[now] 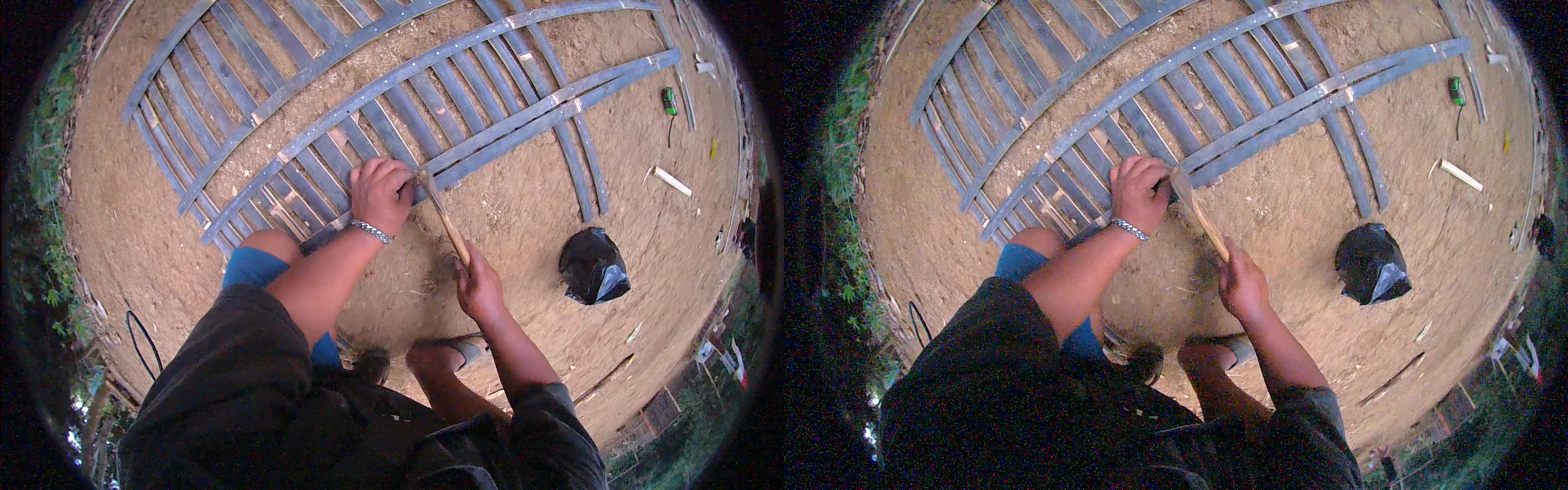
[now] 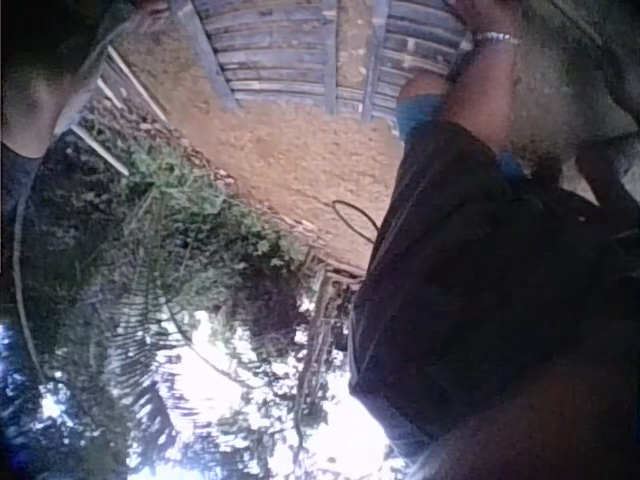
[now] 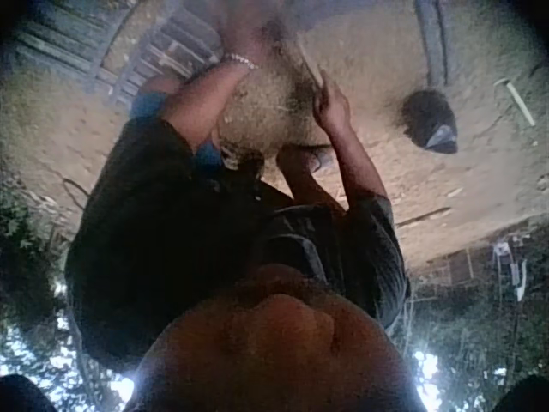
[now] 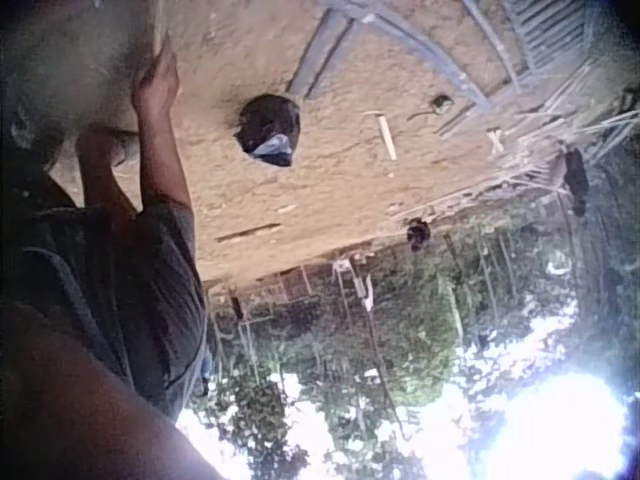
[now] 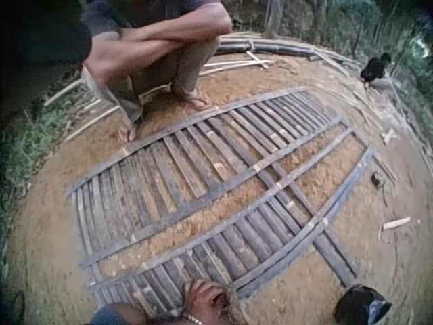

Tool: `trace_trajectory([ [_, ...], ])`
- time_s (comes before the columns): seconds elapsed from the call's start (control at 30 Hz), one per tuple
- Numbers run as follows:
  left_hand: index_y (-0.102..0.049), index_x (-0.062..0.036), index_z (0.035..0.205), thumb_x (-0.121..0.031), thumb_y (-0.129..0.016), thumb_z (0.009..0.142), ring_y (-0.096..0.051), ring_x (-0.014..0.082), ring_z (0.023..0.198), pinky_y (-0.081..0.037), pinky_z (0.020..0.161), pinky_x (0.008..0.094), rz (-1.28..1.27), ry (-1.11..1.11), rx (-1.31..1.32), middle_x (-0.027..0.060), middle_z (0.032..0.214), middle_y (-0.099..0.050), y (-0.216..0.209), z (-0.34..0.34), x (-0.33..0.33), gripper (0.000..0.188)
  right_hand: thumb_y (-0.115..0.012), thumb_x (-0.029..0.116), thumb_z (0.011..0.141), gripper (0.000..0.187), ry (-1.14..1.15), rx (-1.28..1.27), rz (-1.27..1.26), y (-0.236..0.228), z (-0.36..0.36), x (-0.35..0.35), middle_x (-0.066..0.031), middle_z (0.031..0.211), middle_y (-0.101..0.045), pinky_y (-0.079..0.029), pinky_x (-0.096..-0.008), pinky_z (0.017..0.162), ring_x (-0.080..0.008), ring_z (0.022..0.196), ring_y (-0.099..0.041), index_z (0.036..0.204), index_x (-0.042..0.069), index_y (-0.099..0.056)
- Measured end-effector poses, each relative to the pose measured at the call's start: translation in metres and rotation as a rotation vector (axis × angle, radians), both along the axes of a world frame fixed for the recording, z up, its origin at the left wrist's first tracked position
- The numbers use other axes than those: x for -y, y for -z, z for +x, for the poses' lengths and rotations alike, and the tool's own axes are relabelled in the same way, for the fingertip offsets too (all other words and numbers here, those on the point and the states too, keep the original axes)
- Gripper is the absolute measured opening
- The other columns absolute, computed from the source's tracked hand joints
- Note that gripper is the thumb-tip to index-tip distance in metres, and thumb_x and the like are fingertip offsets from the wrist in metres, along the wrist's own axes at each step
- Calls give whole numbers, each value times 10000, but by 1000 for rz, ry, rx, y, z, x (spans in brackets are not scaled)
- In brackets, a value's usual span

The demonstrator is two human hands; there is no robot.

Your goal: The person assembles a metal frame structure on the ground by hammering nails into the intersections of metal bars. They repeatedly pick up nails from a black plastic bag and use a hammer to secure the components together.

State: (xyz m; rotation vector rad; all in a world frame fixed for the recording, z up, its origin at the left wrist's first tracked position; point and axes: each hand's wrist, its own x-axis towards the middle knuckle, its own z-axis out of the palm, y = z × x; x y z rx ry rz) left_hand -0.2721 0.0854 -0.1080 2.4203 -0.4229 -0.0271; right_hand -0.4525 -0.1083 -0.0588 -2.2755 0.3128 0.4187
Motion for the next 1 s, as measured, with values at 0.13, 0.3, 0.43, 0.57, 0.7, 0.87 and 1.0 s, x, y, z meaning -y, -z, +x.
trace_trajectory([
  [0.13,-719,-159,871,-160,-754,783,-611,224,1055,-412,894,431,-32,-29,33,-36,979,-701,0,-1,0,94,-643,69,904,606,-14,113,12,-7,-1,-3,-264,1122,-656,-552,-495,806,-465,958,-661,1478,102,-450],
  [0.3,-729,-137,913,-157,-765,775,-598,274,1100,-407,937,441,-10,4,-36,3,1026,-711,0,-2,-1,144,-643,90,928,577,-23,7,-50,-5,1,-2,-275,1158,-660,-556,-488,823,-455,989,-671,1473,85,-451],
  [0.43,-742,-136,924,-170,-772,800,-595,277,1108,-409,962,447,-5,-18,-37,6,1050,-710,-1,-2,-3,132,-633,98,957,547,132,-30,85,-1,-4,0,-271,1124,-674,-566,-463,818,-427,948,-696,1473,79,-455],
  [0.57,-747,-114,974,-188,-750,836,-588,300,1135,-399,1023,468,-127,-105,-55,50,1129,-696,2,0,-11,157,-607,102,992,514,180,12,83,-16,-9,5,-257,1124,-689,-571,-427,825,-341,957,-734,1481,62,-453],
  [0.7,-713,-117,1128,-176,-657,891,-537,327,1240,-339,1105,483,-155,-245,75,77,1297,-644,-5,45,-15,251,-582,93,1000,491,249,-66,97,-19,-35,16,-265,1171,-679,-555,-423,888,-357,1043,-714,1467,16,-452],
  [0.87,-433,-77,1495,-325,-545,1005,-288,351,1506,-174,1229,546,264,77,201,183,1594,-368,-12,112,10,561,-591,89,990,491,188,-113,75,-19,-43,4,-293,1241,-647,-528,-449,958,-442,1143,-656,1454,7,-453],
  [1.0,-328,-84,1570,-451,-441,1041,-223,322,1538,-129,1241,563,458,249,266,175,1652,-258,11,122,27,654,-581,108,997,503,86,-1,65,-17,-37,-7,-302,1214,-644,-535,-454,902,-444,1103,-663,1467,12,-432],
])
